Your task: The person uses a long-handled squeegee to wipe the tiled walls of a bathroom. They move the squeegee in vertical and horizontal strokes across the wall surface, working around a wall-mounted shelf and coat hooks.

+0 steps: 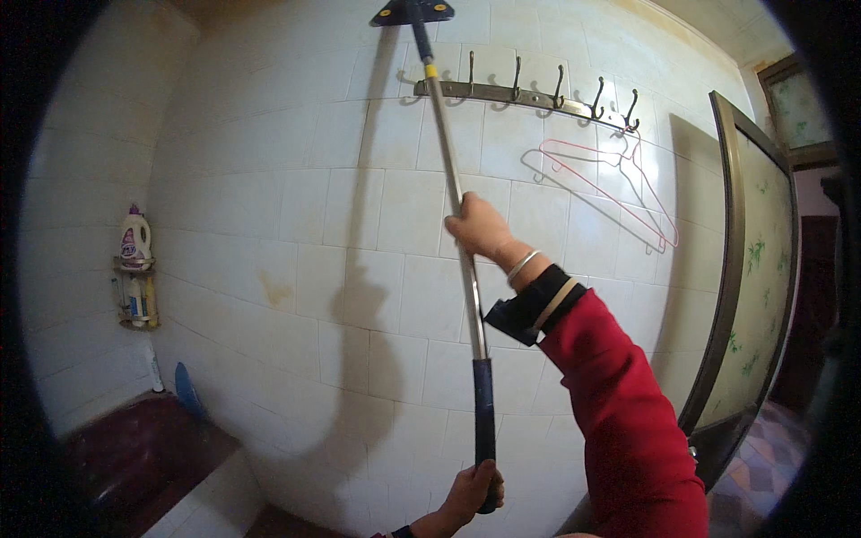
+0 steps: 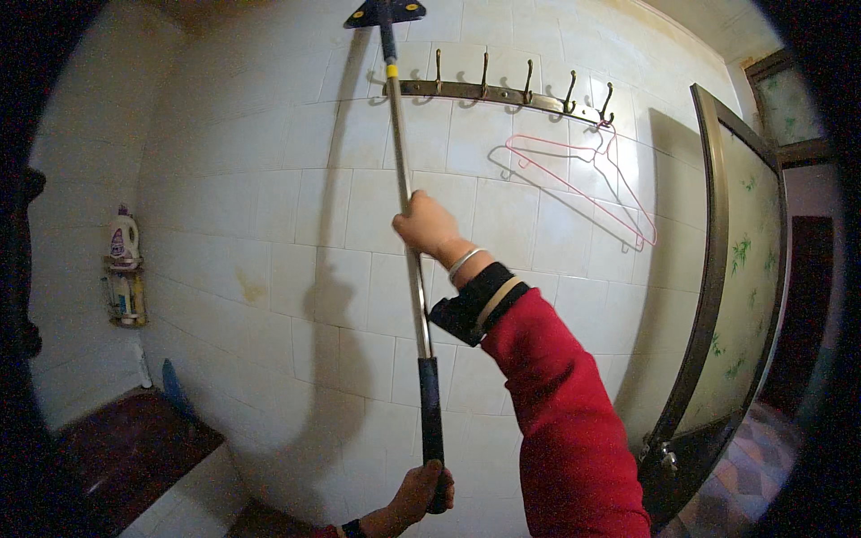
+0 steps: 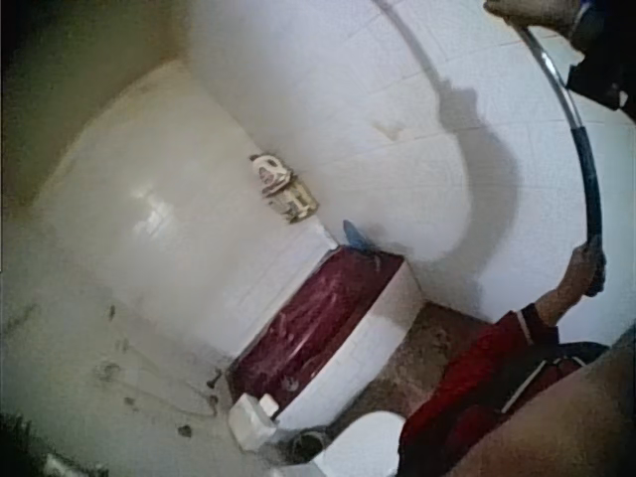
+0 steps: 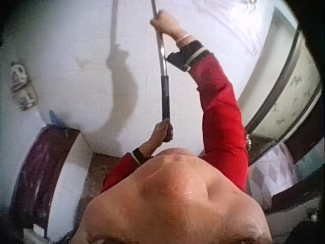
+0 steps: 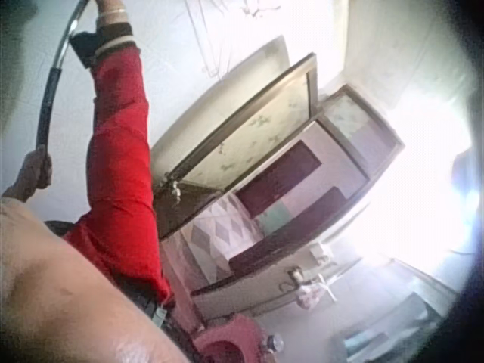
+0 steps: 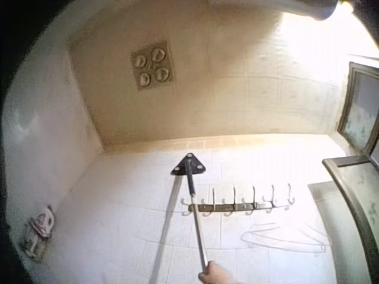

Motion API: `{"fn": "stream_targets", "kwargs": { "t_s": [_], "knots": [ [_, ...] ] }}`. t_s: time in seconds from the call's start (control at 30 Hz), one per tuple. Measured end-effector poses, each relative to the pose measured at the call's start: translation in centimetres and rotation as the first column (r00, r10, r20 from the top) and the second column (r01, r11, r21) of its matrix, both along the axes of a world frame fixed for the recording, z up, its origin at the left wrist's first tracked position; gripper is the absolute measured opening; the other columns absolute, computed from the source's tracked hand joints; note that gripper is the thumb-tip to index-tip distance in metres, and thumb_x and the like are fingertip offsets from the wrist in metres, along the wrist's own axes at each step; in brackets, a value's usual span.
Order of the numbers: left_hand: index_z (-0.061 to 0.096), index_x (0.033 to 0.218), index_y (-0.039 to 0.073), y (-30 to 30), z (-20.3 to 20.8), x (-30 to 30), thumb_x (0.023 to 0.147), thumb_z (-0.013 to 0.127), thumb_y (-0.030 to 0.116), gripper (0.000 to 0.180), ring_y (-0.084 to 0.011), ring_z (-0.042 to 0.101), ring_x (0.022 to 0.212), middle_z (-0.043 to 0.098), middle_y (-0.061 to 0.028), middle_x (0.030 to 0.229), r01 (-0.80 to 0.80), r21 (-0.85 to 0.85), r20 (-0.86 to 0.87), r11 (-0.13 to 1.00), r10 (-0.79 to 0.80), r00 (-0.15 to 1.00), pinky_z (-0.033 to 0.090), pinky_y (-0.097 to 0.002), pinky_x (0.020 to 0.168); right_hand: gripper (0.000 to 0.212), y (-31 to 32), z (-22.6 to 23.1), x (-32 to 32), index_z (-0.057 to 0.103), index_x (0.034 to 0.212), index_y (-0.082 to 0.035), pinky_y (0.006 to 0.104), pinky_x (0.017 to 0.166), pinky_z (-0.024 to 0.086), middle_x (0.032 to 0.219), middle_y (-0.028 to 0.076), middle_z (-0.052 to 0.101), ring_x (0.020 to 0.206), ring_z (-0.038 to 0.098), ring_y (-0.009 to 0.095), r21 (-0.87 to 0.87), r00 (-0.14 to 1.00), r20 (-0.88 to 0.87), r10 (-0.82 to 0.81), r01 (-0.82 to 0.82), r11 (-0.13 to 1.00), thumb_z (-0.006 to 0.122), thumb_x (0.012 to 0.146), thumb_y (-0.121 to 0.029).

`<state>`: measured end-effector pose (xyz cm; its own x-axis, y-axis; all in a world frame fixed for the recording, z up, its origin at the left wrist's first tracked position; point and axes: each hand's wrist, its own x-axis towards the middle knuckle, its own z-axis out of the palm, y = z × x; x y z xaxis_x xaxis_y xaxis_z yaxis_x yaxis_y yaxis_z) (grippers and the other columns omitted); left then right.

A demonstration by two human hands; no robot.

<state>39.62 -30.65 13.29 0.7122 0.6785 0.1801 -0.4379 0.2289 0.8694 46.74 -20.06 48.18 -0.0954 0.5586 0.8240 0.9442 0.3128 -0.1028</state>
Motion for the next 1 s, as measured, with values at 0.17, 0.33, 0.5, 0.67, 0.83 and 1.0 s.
{"fn": "stream_targets", "kwargs": {
  "t_s": [0.17, 0.33, 0.5, 0.67, 0.83, 1.0],
  "knots": [
    [0.047, 0.081, 0.002, -2.4, 4.9, -0.5, 0.086, 0.042, 0.042, 0.042, -0.0141, 0.050, 0.052, 0.050, -0.0059, 0.060, 0.066, 0.111, -0.102, 0.992, -0.054, 0.993, 0.044, -0.0265, 0.050, 0.030, -2.5, 3.8, 5.6, 0.050, 0.081, 0.007, 0.0379, 0.058, 0.046, 0.071, 0.020, 0.057, 0.066, 0.059, 0.029, 0.084, 0.968, -0.207, 0.143, -0.129, 0.988, 0.054, 0.068, -0.020],
    [0.047, 0.082, 0.004, -5.9, 9.7, -0.3, 0.088, 0.040, 0.036, 0.034, -0.0108, 0.047, 0.047, 0.050, -0.0037, 0.060, 0.023, 0.318, -0.036, 0.948, -0.012, 0.999, 0.041, -0.0232, 0.045, 0.022, -8.7, 9.0, 12.2, 0.049, 0.077, 0.004, 0.0286, 0.038, 0.039, 0.057, 0.006, 0.048, 0.044, 0.047, 0.016, 0.218, 0.845, -0.429, 0.320, -0.247, 0.944, 0.056, 0.071, -0.016],
    [0.047, 0.089, 0.003, -7.8, 13.1, 0.0, 0.088, 0.041, 0.033, 0.030, -0.0098, 0.049, 0.049, 0.052, -0.0036, 0.063, 0.065, 0.468, -0.011, 0.881, -0.067, 0.998, 0.042, -0.0213, 0.046, 0.017, -15.2, 10.0, 18.5, 0.046, 0.070, 0.000, 0.0252, 0.033, 0.028, 0.051, 0.004, 0.044, 0.038, 0.038, 0.011, 0.330, 0.838, -0.437, 0.328, -0.191, 0.925, 0.054, 0.072, -0.015],
    [0.042, 0.097, -0.001, -8.6, 13.8, -0.6, 0.085, 0.051, 0.020, 0.025, -0.0118, 0.053, 0.059, 0.053, -0.0074, 0.072, 0.167, 0.336, -0.129, 0.927, -0.130, 0.983, 0.043, -0.0238, 0.050, 0.018, -16.0, 9.1, 20.3, 0.045, 0.071, 0.001, 0.0261, 0.033, 0.027, 0.051, 0.004, 0.042, 0.038, 0.037, 0.011, 0.392, 0.753, -0.571, 0.327, -0.100, 0.914, 0.053, 0.073, -0.015],
    [0.044, 0.089, 0.003, -9.6, 13.2, -3.3, 0.078, 0.055, 0.012, 0.017, -0.0080, 0.048, 0.051, 0.051, -0.0035, 0.068, -0.005, 0.270, -0.006, 0.963, 0.007, 1.000, 0.038, -0.0191, 0.044, 0.017, -15.1, 9.2, 15.9, 0.046, 0.069, 0.001, 0.0252, 0.034, 0.031, 0.054, 0.004, 0.045, 0.040, 0.041, 0.012, 0.302, 0.792, -0.520, 0.320, -0.180, 0.936, 0.053, 0.073, -0.014],
    [0.043, 0.092, 0.003, -10.9, 11.5, -6.7, 0.080, 0.053, 0.010, 0.017, -0.0087, 0.049, 0.053, 0.051, -0.0038, 0.069, -0.027, 0.226, 0.111, 0.974, 0.001, 0.994, 0.041, -0.0202, 0.047, 0.017, -12.2, 8.9, 7.2, 0.047, 0.062, 0.001, 0.0280, 0.033, 0.035, 0.049, 0.006, 0.046, 0.037, 0.044, 0.015, 0.274, 0.835, -0.420, 0.356, -0.257, 0.927, 0.051, 0.073, -0.012]
  ]
}}
